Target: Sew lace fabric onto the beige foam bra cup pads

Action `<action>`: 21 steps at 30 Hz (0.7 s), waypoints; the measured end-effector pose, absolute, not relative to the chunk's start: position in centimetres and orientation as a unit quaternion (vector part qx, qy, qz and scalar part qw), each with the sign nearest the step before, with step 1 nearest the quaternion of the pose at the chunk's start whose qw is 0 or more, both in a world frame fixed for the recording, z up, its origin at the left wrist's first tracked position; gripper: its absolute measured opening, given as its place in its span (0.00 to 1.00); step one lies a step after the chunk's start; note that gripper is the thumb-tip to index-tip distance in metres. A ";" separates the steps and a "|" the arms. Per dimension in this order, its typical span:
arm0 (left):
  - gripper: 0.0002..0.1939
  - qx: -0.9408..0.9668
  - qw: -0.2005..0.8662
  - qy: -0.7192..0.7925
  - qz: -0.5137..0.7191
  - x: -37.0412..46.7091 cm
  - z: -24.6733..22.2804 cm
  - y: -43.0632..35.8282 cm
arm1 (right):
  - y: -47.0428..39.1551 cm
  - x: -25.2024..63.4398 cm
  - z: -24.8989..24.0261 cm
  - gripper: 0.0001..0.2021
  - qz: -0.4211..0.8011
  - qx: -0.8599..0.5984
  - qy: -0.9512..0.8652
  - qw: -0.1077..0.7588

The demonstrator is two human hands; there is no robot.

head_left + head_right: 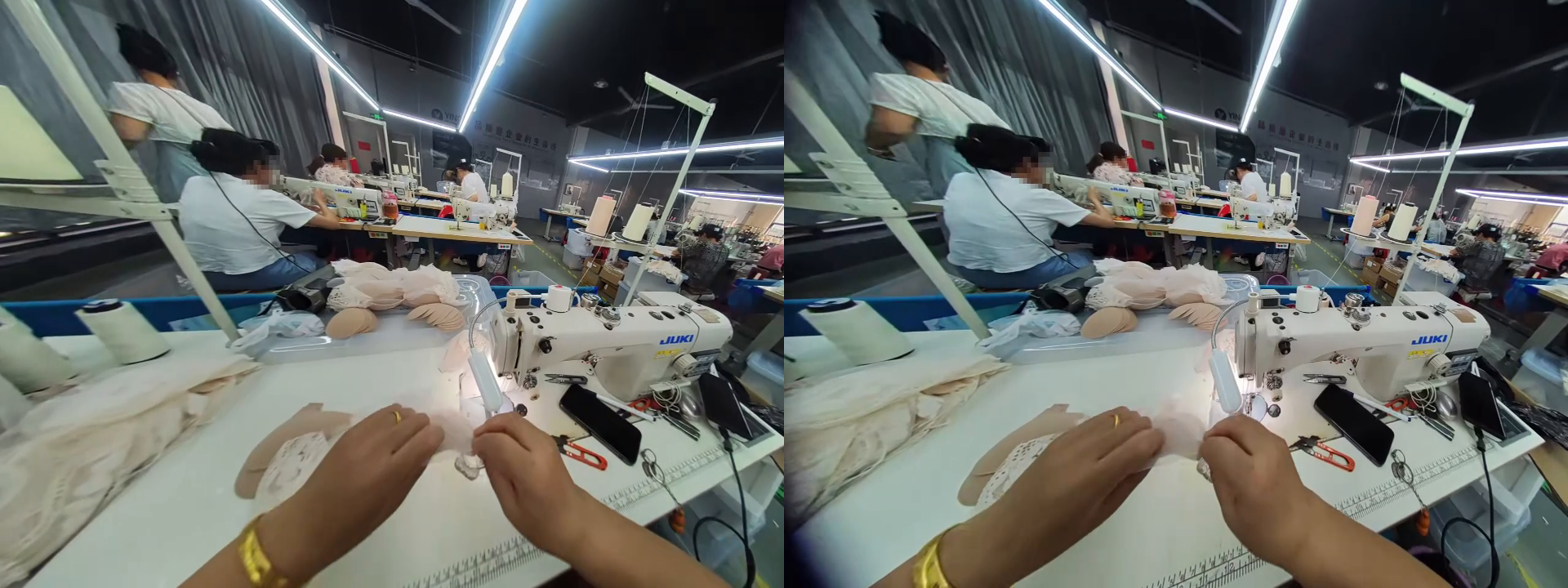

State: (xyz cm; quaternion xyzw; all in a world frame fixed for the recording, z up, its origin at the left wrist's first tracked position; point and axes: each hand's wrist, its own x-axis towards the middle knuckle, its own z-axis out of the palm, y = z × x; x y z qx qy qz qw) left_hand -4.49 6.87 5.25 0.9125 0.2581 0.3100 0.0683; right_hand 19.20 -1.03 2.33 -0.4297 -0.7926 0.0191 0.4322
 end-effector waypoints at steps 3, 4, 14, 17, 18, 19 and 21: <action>0.06 0.962 0.058 0.207 0.169 -3.8 3.2 6.8 | 1.0 21.1 -0.7 0.14 0.071 -0.456 -0.824 0.328; 0.07 0.970 0.062 0.188 0.144 -3.2 2.5 6.9 | 1.7 21.9 -1.4 0.12 0.086 -0.457 -0.831 0.306; 0.13 0.963 -0.006 0.177 0.204 0.4 -2.0 9.4 | 3.9 25.9 -2.9 0.18 -0.003 -0.389 -0.884 0.258; 0.14 0.966 0.030 0.141 0.216 0.0 -2.2 9.2 | 3.2 26.0 -2.4 0.17 0.020 -0.387 -0.890 0.239; 0.14 0.967 0.038 0.133 0.213 -0.1 -2.2 9.2 | 3.1 25.9 -2.2 0.16 0.031 -0.385 -0.892 0.232; 0.14 0.967 0.043 0.132 0.211 -0.1 -2.1 9.2 | 2.9 25.8 -2.0 0.16 0.041 -0.384 -0.894 0.228; 0.14 0.966 0.050 0.140 0.211 -0.1 -1.9 9.2 | 2.8 25.7 -1.6 0.15 0.057 -0.378 -0.896 0.225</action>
